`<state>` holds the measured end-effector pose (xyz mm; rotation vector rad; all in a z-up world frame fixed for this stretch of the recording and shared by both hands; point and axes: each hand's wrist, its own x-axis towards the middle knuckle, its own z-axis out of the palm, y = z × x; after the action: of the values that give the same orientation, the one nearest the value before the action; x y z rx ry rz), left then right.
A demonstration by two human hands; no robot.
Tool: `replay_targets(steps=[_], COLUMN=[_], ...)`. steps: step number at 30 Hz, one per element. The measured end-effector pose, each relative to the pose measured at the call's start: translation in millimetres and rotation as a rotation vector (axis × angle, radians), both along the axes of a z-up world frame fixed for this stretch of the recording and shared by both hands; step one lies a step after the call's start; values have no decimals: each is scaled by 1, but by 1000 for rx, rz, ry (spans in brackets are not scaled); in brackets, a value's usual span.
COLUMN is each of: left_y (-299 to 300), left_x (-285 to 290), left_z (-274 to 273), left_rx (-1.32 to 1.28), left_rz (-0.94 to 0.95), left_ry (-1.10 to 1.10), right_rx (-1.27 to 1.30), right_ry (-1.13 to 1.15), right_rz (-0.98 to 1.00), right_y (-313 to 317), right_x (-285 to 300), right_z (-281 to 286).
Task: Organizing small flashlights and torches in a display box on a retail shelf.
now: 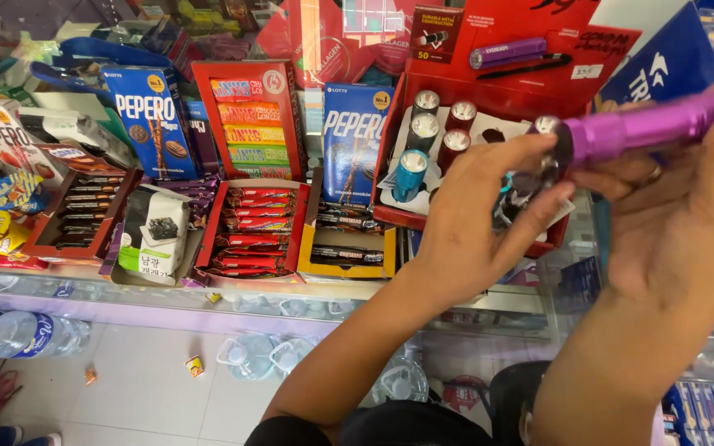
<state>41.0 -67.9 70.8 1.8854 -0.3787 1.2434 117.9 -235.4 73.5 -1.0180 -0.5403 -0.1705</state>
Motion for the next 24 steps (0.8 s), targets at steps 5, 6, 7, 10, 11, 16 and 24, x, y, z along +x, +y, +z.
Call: replay_targets(steps=[5,6,7,10,11,16,24], left_y=[0,-1,-2,-5,-7,-2,9], left_x=[-20,-12,-3,23,32,67,84], left_z=[55,49,43,40,43,51,31], left_rx=[-207,-210,-143,19,116,283,84], left_rz=[-186,-193,-199,-217,-226,-273,-475], left_ry=[346,352,275,116,34,145,356], right_rx=[-140,-143,-275,-624,-839,-1057,-1095], right_ry=[13,18,-9,-176,-318,-259,-163], right_rz=[1,-5,-106,-345,-482,-494,-454], right_y=[-3,-5,-5,-11,-13,0,12], right_x=[-27,-31,-34,-36,-35,-31,-30], right_z=[-4,-8,-12,-22,-24,-13,-6])
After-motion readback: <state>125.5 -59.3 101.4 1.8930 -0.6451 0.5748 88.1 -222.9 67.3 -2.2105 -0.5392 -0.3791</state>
